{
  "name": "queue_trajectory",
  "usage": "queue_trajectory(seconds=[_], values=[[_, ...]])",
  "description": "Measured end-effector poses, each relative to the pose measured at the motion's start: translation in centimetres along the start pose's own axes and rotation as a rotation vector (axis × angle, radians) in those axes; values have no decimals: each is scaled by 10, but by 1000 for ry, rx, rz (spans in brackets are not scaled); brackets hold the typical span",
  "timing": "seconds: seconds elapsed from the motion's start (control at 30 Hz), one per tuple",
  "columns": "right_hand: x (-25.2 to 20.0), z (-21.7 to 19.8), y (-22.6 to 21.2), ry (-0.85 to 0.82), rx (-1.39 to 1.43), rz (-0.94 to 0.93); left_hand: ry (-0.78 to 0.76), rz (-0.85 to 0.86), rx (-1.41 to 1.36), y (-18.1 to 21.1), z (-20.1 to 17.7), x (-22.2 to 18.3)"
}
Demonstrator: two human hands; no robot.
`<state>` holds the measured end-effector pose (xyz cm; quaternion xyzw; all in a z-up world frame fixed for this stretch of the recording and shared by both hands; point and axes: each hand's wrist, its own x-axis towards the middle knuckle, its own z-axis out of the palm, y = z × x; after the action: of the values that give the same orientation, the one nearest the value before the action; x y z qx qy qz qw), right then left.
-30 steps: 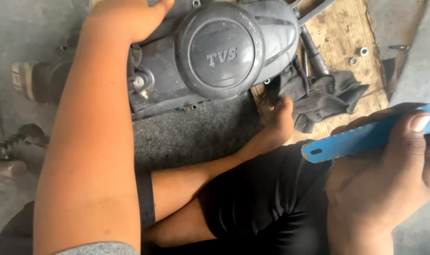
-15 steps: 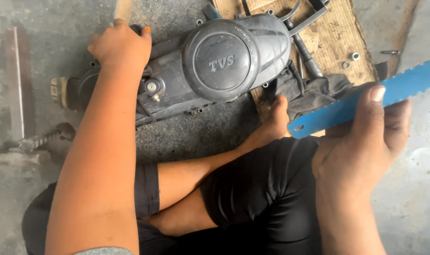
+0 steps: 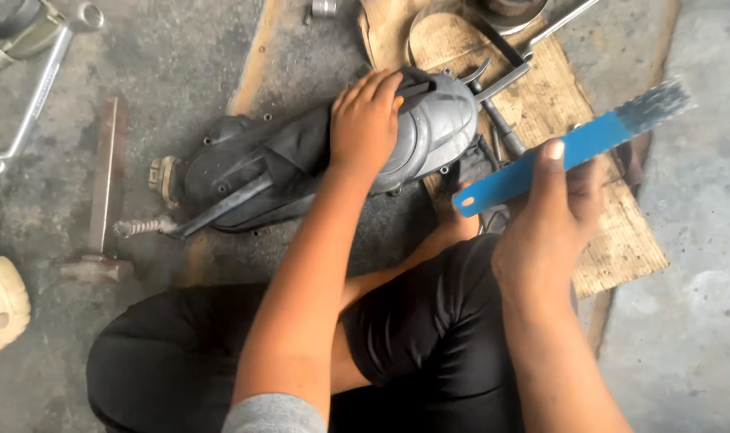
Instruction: The person wipes a motorcycle engine cover with a cloth, lifts it, and scrapes the edges and exterior with a blue tool.
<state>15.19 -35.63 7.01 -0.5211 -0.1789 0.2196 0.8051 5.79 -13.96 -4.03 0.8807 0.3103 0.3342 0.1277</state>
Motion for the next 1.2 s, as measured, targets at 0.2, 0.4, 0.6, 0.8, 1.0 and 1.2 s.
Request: queue_trajectory(seconds=[0.2,0.4,0.6,0.8,1.0,1.2], values=[[1,1,-3,33,-14,54,-95,131,160,25,17,-66],[-6,-11,-7,-12,-11,18,-130,561,333,-3,9,-136],[-3,-21,-3,70,31,45,-391,599,539,-18,-39,-158],[-2,-10,-3,-13,1,-3,-209,329,399,30,-88,-147],[-6,-9,-4,6,-36,7,-101,501,426,43,-43,-121],[-4,-18,-5,73,-41,24,-488,599,586,-7,-52,-146]])
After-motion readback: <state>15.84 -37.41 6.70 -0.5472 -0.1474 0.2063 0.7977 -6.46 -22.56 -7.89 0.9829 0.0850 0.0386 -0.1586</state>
